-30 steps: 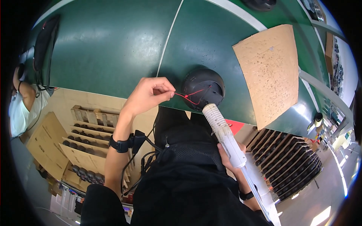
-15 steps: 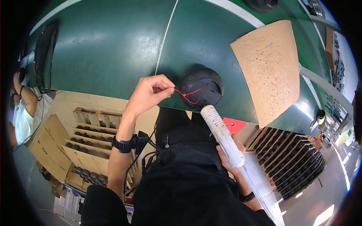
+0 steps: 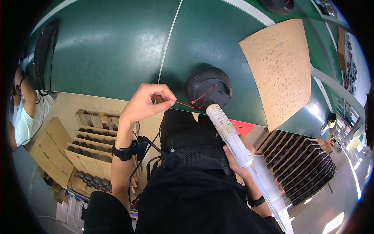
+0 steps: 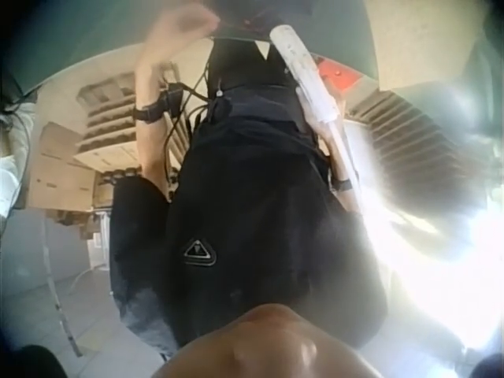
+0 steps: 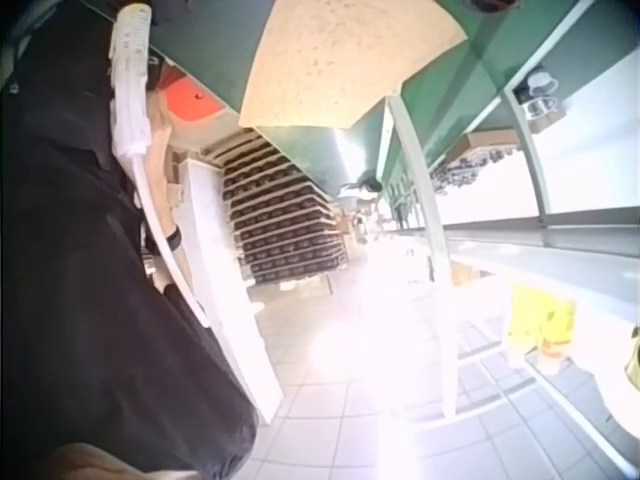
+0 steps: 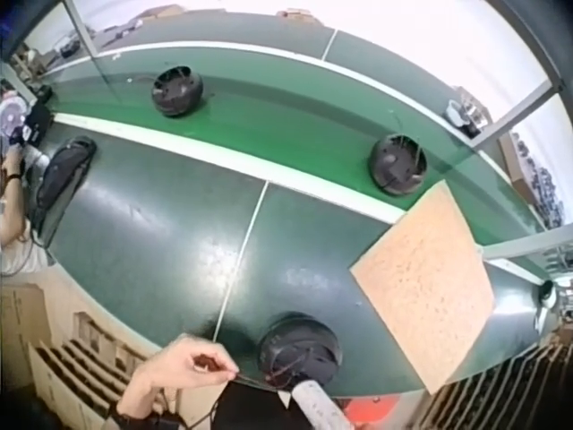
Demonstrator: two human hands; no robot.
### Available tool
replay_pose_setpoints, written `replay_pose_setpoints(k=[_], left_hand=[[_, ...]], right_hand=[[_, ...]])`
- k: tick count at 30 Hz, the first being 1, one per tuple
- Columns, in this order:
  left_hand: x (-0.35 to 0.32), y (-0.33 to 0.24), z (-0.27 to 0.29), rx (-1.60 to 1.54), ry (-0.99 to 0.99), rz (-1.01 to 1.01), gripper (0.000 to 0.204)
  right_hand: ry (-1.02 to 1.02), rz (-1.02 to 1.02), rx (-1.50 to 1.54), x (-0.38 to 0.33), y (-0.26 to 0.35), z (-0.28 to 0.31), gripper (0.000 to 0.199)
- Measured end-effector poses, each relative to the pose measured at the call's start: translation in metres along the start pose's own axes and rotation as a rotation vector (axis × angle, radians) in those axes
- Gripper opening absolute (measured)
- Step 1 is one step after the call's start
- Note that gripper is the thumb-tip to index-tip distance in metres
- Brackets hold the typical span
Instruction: The person uses a glue gun to apply glue to the interior of black plastic housings, presses red wires into the glue, and then carries the finished housings to a large cardboard box.
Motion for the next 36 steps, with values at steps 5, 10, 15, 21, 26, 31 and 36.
replay_pose_setpoints(k=[5, 10, 15, 21, 26, 31, 36], left_hand=[[0.002, 0.000, -0.001, -0.002, -0.034, -0.025, 0.003], [0.002, 0.003, 0.000, -0.006, -0.022, -0.020, 0.004], [0.001, 0.004, -0.001, 0.006, -0.021, -0.016, 0.005], [0.002, 0.002, 0.001, 0.006, -0.029, -0.033, 0.004], [-0.003, -0.048, -0.014, 0.645, -0.360, -0.188, 0.026], [-0.011, -0.146, -0.109, 0.558, 0.045, -0.733, 0.028], [-0.007, -0.144, -0.172, 0.761, 0.186, -0.843, 0.016]], right_hand=[[0.042, -0.005, 0.007, -0.002, -0.005, -0.001, 0.022], [0.038, 0.010, -0.041, 0.001, -0.001, 0.000, 0.021], [0.027, 0.022, -0.061, 0.001, -0.001, 0.000, 0.019], [0.046, 0.047, -0.064, 0.001, -0.002, 0.000, 0.022], [0.046, 0.081, -0.116, 0.002, 0.001, 0.002, 0.021], [0.023, 0.031, 0.238, -0.009, -0.011, -0.005, 0.019], [0.058, -0.167, 0.189, 0.008, 0.021, 0.000, 0.021]])
Point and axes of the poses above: each hand's wrist, its own x-axis towards the middle knuckle, its own z-axis out of the back of the hand, y = z × x, the point moved 2 cm from there along x, towards the middle knuckle, and after that the axes turned 11 degrees about y, right-handed, at the moved point
